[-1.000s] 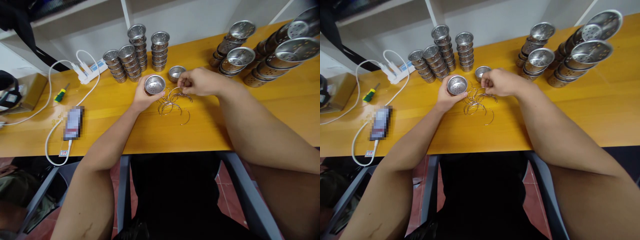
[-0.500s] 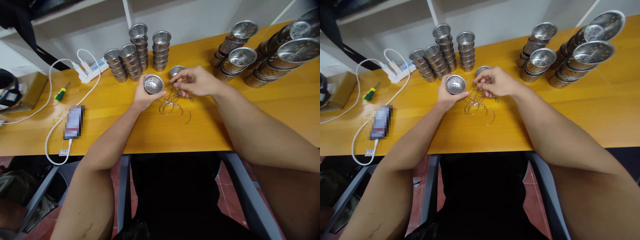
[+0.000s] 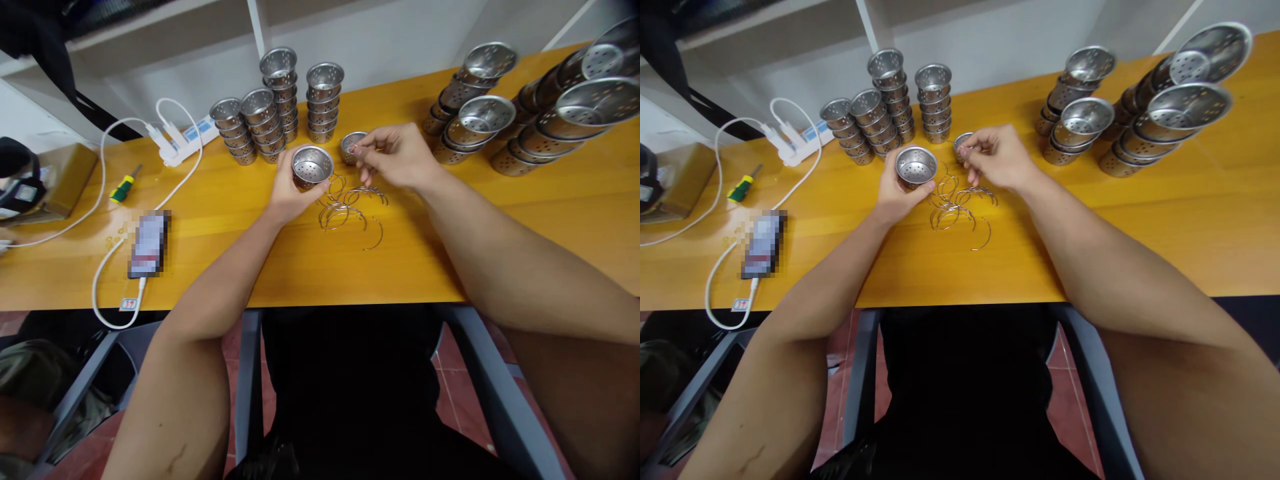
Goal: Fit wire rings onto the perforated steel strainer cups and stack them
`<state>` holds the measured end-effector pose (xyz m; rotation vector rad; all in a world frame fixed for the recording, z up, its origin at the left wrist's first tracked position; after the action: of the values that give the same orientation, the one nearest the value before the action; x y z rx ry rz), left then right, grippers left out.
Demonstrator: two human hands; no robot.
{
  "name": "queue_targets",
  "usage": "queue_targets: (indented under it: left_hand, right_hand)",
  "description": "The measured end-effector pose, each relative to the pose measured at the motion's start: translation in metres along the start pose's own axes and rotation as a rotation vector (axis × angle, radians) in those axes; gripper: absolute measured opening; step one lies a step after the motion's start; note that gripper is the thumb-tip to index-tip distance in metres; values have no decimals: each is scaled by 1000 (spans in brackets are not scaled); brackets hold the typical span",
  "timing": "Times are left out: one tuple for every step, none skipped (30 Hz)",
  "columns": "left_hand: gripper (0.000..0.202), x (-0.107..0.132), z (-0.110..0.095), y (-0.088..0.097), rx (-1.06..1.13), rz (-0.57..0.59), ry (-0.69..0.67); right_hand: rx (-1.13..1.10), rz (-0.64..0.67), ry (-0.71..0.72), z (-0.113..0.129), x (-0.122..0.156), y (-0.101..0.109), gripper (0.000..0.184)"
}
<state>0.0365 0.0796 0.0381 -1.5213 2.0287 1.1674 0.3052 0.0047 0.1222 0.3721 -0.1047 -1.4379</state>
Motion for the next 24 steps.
queue_targets:
  left_hand:
    - [102,1,-1,1,0,-19,-9]
    - [102,1,-2,2,3,-30,-13]
    - [102,2,-2,1,12,-29,-11]
    - [102,3,-2,0,18,-11,-4]
    - [102,3,-2,-2,26,11,4]
    - [102,4,-1,-4,37,30,11]
    - [103,4,0,-6,49,42,17]
    - [104,4,0,-7,60,47,23]
    - [106,3,1,-8,67,44,28]
    - [108,3,2,-8,71,38,30]
    - [110,2,3,-8,73,33,30]
    - [112,2,3,-9,75,32,27]
    - [112,2,3,-10,77,35,22]
    - [111,3,2,-10,78,42,15]
    - [110,3,1,-11,76,52,8]
    - [108,4,-1,-12,70,63,0]
    - [106,4,-4,-12,61,72,-8]
    - [105,5,-8,-12,51,77,-16]
    - [103,5,-11,-11,40,78,-24]
    - [102,5,-15,-9,28,73,-31]
    - [101,4,-19,-8,14,64,-36]
    - [100,4,-22,-6,-1,51,-35]
    - [101,3,-24,-4,-16,37,-28]
    - [102,3,-24,-2,-31,24,-15]
  right_hand:
    - [-45,-14,15,-3,-2,0,61]
    - [-89,-21,25,-5,-3,-1,61]
    - [-126,-22,33,-6,-4,-2,59]
    - [-152,-16,39,-7,-4,-3,56]
    - [-161,-12,48,-8,-4,-4,53]
    - [-152,-11,61,-7,-4,-5,51]
    - [-123,-20,81,-6,-4,-4,50]
    - [-78,-38,112,-5,-4,-2,50]
    - [-20,-65,153,-3,-4,0,49]
    - [44,-94,203,0,-4,3,47]
    - [98,-122,250,3,-3,5,45]
    - [133,-141,286,5,-3,7,42]
    - [141,-151,303,6,-3,8,40]
    - [125,-147,299,5,-3,8,39]
    - [89,-137,279,4,-4,7,41]
    - [46,-124,252,2,-4,6,45]
    - [6,-111,232,2,-4,4,50]
    - [-25,-103,224,2,-4,2,56]
    - [-47,-102,225,3,-3,0,61]
    - [-62,-107,233,5,-2,-2,66]
    - [-73,-116,242,6,-2,-3,71]
    - [-81,-128,250,8,-1,-4,75]
    - [-84,-141,255,9,0,-4,78]
    - [-83,-152,256,9,0,-5,79]
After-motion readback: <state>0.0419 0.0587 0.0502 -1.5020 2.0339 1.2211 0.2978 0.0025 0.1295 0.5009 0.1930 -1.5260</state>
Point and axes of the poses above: each hand's wrist, its own x-axis away from the middle knuckle, its own y-axis out of the back of the hand, z = x × y, the point moved 7 cm from there along -x, towards the middle knuckle, and after that the axes turned 1 degree about -x, right-handed, at the moved point
